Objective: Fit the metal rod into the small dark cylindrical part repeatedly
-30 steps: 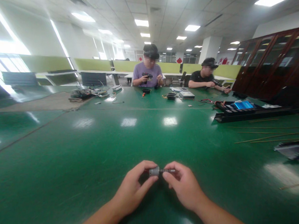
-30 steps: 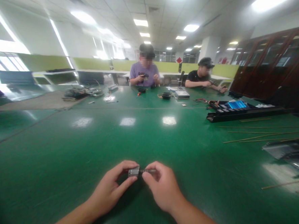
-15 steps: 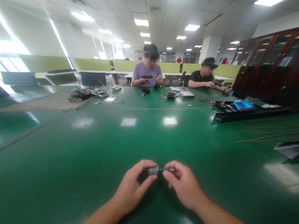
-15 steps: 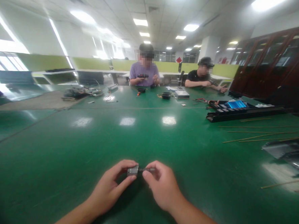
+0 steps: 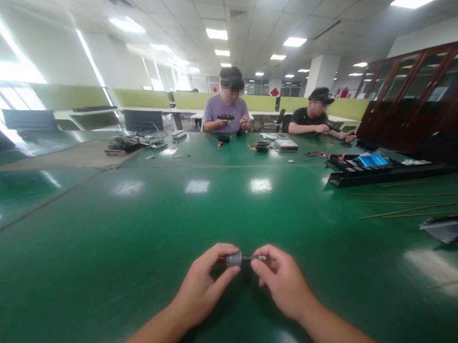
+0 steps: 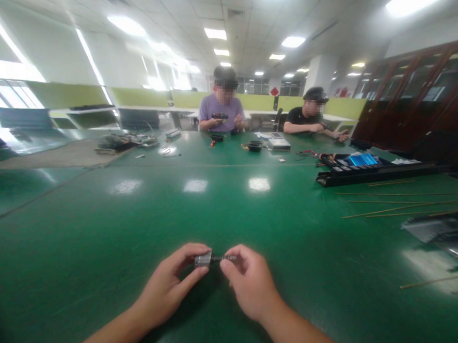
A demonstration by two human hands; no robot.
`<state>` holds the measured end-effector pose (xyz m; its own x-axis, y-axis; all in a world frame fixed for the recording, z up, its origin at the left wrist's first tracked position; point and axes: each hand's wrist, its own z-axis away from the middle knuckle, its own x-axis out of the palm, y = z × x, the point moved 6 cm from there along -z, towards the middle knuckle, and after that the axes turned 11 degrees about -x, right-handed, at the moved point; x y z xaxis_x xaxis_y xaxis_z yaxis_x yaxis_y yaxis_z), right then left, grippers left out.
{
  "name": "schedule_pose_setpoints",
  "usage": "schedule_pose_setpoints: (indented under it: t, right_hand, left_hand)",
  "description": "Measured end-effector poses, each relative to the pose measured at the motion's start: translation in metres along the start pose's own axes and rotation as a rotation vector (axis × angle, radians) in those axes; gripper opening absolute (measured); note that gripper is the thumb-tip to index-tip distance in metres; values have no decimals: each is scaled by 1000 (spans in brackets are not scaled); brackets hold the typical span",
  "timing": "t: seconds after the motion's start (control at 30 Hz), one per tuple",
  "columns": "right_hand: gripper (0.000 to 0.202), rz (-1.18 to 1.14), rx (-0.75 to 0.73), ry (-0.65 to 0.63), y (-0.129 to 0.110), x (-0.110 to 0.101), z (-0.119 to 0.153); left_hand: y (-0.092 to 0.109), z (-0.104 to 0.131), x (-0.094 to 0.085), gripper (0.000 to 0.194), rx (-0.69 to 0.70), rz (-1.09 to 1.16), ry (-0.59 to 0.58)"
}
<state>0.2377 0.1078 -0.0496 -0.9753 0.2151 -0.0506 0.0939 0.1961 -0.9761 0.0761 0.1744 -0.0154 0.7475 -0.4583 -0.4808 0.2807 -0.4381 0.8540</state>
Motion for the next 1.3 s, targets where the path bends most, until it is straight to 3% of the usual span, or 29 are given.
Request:
schedule_pose_setpoints:
  t: [1.3]
  right_hand:
    - [18, -2, 10, 64, -3, -6, -2]
  left_hand:
    - [3, -2, -4, 24, -69, 55, 28]
